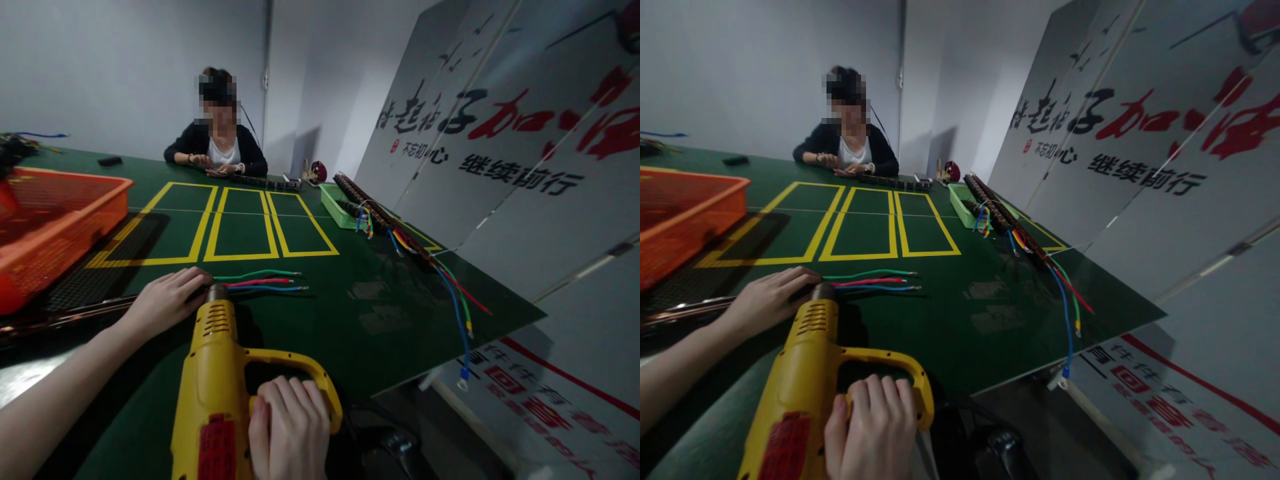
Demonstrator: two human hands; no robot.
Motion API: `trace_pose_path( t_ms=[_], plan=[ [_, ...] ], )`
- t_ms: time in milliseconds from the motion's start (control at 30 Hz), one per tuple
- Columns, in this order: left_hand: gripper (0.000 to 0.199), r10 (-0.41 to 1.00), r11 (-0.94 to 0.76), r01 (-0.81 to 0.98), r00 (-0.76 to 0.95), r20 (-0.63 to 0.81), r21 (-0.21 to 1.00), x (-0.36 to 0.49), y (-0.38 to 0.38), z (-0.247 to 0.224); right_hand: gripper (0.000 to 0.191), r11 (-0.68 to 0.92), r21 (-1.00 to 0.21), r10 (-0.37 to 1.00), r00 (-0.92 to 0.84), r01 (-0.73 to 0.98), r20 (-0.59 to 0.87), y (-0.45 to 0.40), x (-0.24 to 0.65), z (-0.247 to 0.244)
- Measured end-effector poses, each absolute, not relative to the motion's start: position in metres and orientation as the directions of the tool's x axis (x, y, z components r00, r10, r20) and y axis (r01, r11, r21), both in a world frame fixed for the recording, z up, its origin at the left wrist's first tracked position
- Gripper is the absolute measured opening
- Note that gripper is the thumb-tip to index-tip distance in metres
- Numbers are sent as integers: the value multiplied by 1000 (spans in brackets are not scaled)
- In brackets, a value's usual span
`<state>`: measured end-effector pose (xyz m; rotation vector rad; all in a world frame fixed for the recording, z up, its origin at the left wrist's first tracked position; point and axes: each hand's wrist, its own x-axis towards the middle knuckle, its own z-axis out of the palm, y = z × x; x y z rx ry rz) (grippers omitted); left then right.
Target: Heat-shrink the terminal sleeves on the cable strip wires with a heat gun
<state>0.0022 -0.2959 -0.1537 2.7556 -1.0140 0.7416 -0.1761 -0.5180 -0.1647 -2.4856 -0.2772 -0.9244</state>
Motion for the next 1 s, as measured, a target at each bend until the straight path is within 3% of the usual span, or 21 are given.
trace_pose_path(
  t_ms=[433, 733, 1000],
  plan=[
    [21, -580, -761, -644, 621, 527, -79, 4, -288, -163, 33, -852, -370, 59, 770, 370, 635, -536, -174, -166],
    [41, -606, -760, -643, 651, 458, -92, 13, -289, -167, 32, -880, -346, 67, 807, 325, 587, -589, -176, -155],
    [35, -574, -787, -612, 682, 453, -76, 8, -294, -164, 33, -925, -277, 59, 817, 261, 574, -626, -187, -147]
  ],
)
